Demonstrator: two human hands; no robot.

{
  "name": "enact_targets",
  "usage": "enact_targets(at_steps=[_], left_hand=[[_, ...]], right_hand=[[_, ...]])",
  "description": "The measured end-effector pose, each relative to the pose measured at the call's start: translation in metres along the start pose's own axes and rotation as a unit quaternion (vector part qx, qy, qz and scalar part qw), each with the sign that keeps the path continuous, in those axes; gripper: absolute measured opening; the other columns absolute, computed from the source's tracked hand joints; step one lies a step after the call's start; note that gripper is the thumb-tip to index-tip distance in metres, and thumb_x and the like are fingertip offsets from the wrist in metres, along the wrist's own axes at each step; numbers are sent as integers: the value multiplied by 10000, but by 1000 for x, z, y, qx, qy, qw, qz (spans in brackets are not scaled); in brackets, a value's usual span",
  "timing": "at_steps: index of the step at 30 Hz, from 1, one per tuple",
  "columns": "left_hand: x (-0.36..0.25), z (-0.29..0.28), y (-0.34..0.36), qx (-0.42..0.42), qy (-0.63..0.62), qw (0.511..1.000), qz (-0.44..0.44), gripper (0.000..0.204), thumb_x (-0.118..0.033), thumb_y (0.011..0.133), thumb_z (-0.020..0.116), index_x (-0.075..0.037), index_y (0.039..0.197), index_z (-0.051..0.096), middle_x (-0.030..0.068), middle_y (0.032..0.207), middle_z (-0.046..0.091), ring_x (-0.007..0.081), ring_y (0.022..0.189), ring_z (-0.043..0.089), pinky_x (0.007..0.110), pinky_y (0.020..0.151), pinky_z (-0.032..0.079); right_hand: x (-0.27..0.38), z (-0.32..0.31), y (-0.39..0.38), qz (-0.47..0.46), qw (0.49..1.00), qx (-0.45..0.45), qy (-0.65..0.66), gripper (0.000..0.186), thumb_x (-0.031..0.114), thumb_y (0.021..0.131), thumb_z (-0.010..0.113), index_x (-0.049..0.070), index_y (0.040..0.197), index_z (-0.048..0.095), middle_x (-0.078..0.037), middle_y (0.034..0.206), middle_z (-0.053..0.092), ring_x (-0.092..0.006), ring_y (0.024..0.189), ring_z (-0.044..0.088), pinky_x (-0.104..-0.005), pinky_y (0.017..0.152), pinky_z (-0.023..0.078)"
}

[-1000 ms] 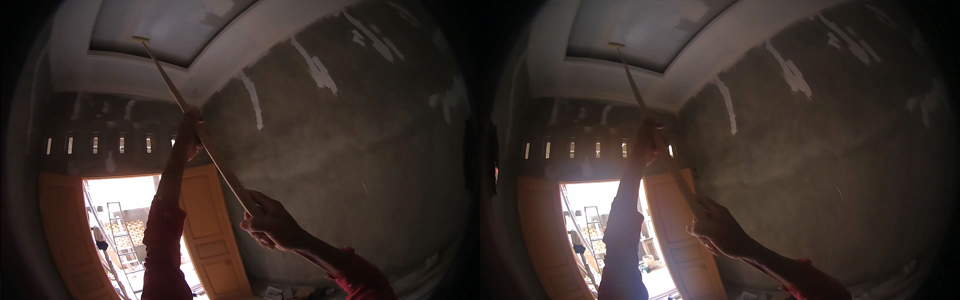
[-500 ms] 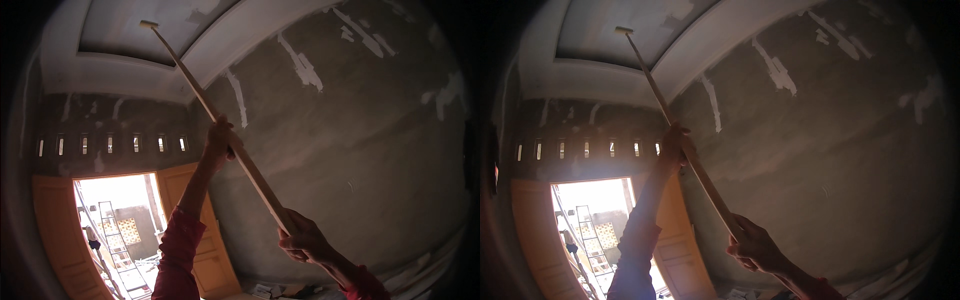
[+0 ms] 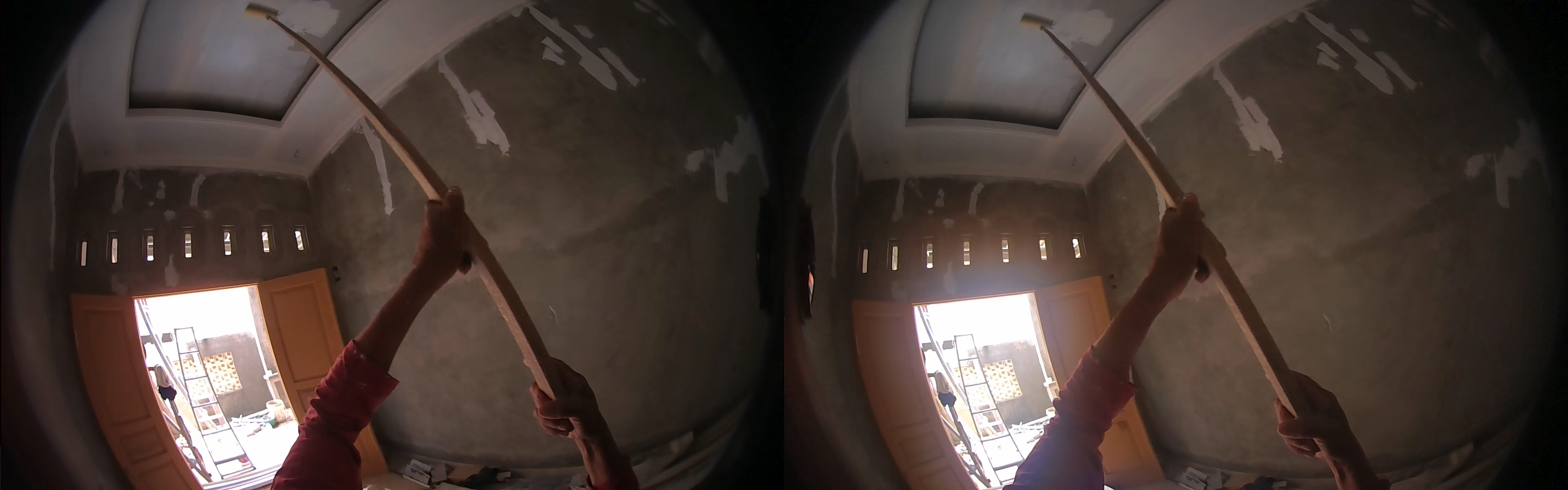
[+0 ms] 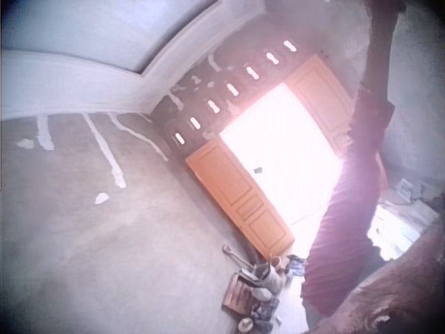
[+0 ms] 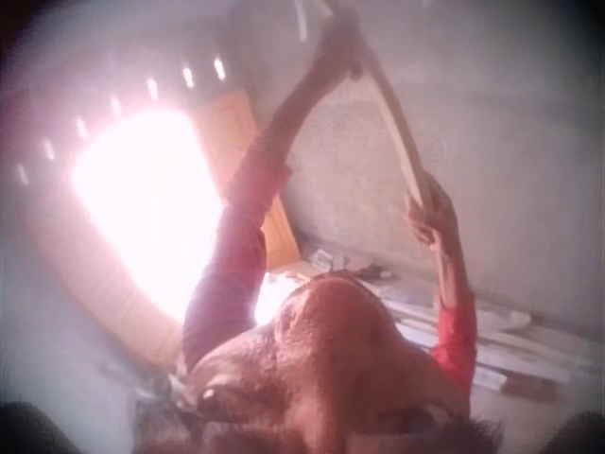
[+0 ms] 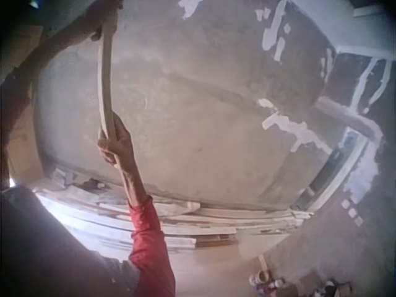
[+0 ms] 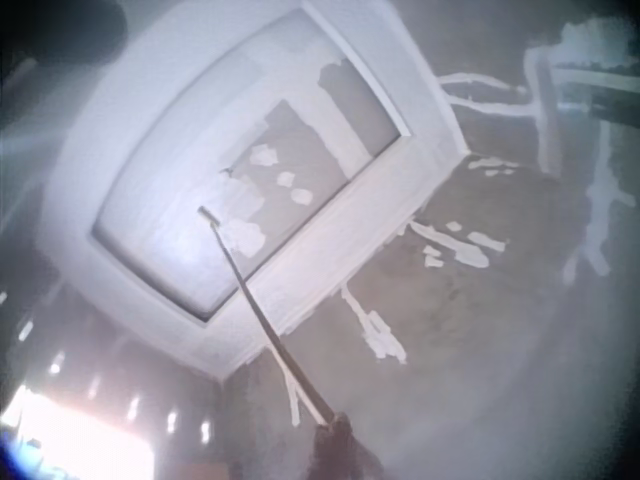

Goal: The person uses a long-handled roller to apply white paint to the ceiling of a room under construction. They repeatedly roll the ceiling surface and periodically lower the roller to reload paint from a tray on the floor.

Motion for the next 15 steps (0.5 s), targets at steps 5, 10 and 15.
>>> enact_targets(at_steps=[5,10,15], left_hand=[[-3,79,-4,48,-19,999,10,527,-556,1009,378,-33,1072,381,125,691,571,177,425,525,289,321,385],[-18,125,-11,65,-37,997,-7,530,-539,1011,389,-15,1091,366,106,745,526,171,450,536,283,330,416],[-24,157,-17,92,-50,994,-9,527,-527,1015,383,-9,1096,339,109,774,523,172,494,566,282,328,437]], right_hand=[[12,-56,-29,-42,999,-7,27,729,24,648,672,-23,1345,462,17,564,409,-41,335,288,-221,302,238],[22,-87,-59,-29,998,-43,47,760,27,624,692,-22,1344,455,19,554,411,-48,340,298,-238,308,231],[20,-111,-75,-22,996,-70,47,814,50,626,718,1,1383,422,21,563,404,-50,343,305,-237,307,223]])
Point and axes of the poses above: each hand's wrist, its own y-axis towards the middle knuckle, its own z-axis out of the palm, x = y × z, the point moved 8 cm from there along y, towards the middle knuckle
